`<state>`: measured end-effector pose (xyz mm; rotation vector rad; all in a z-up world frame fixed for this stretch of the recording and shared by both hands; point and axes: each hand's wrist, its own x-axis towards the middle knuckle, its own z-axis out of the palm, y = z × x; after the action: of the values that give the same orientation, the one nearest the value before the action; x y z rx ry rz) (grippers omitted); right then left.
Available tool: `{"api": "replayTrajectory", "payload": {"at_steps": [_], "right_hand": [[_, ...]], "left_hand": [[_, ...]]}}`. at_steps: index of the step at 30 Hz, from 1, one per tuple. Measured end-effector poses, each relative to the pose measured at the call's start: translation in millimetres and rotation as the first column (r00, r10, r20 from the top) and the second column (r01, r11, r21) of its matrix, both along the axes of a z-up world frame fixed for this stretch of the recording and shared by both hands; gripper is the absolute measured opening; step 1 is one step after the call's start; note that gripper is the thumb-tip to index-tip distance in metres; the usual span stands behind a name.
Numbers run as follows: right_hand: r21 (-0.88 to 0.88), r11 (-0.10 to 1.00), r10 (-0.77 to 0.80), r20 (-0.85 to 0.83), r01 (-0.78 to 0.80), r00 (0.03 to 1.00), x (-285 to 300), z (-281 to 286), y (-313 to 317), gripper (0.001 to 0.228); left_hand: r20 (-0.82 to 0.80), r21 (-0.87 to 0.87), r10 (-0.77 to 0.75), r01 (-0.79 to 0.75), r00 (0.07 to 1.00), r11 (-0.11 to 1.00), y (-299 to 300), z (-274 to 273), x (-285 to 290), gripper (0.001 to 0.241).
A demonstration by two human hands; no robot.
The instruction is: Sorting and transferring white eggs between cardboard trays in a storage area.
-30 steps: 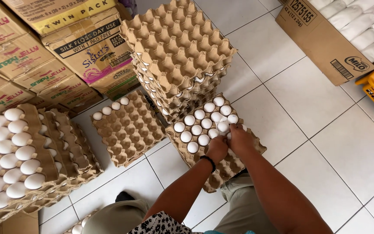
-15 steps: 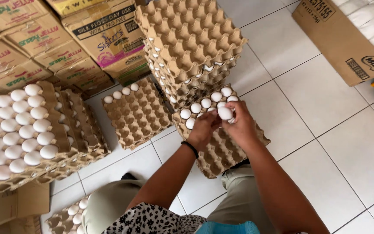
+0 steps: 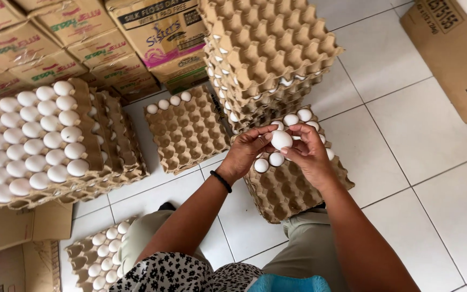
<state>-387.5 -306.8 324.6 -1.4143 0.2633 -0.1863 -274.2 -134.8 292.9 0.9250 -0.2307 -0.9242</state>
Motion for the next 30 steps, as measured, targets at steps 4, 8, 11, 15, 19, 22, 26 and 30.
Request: {"api": "replayTrajectory", "payload": {"at_steps": [4, 8, 11, 15, 19, 22, 26, 30], "right_hand": [[0.177, 0.982, 0.079, -0.035, -0.072, 0.996, 10, -4, 15, 0.041], [0.26, 0.964, 0.116, -0.204, -0.06, 0.972, 24, -22, 33, 0.034], [0.234, 0.971, 0.112, -0.25, -0.052, 0.962, 39, -30, 55, 0.037], [0.091, 0.987, 0.148, -0.181, -0.133, 0.972, 76, -53, 80, 0.051], [-0.053, 0.988, 0.135, -0.162, -0.145, 0.977, 147, -100, 102, 0.049], [-0.111, 0.99, 0.071, -0.186, -0.092, 0.98, 206, -145, 118, 0.048], [-0.326, 0.944, 0.044, -0.018, -0.047, 0.999, 269, -182, 133, 0.044], [-0.532, 0.845, -0.006, -0.109, -0.053, 0.994, 322, -224, 137, 0.042]], "left_hand": [[0.179, 0.118, -0.007, -0.014, 0.984, 0.993, 27, 4, 7, 0.035], [0.192, 0.144, -0.005, -0.023, 0.981, 0.989, 49, -14, 11, 0.037], [0.026, 0.131, 0.038, -0.041, 0.999, 0.991, 63, -38, 19, 0.04], [-0.148, 0.058, 0.195, -0.188, 0.97, 0.98, 78, -68, 49, 0.037], [-0.18, 0.108, 0.373, -0.359, 0.91, 0.927, 86, -102, 97, 0.033], [-0.131, 0.21, 0.59, -0.559, 0.797, 0.802, 86, -131, 143, 0.033], [-0.013, 0.314, 0.645, -0.609, 0.764, 0.728, 88, -165, 188, 0.024], [0.033, 0.265, 0.644, -0.628, 0.764, 0.732, 82, -247, 224, 0.027]]}}
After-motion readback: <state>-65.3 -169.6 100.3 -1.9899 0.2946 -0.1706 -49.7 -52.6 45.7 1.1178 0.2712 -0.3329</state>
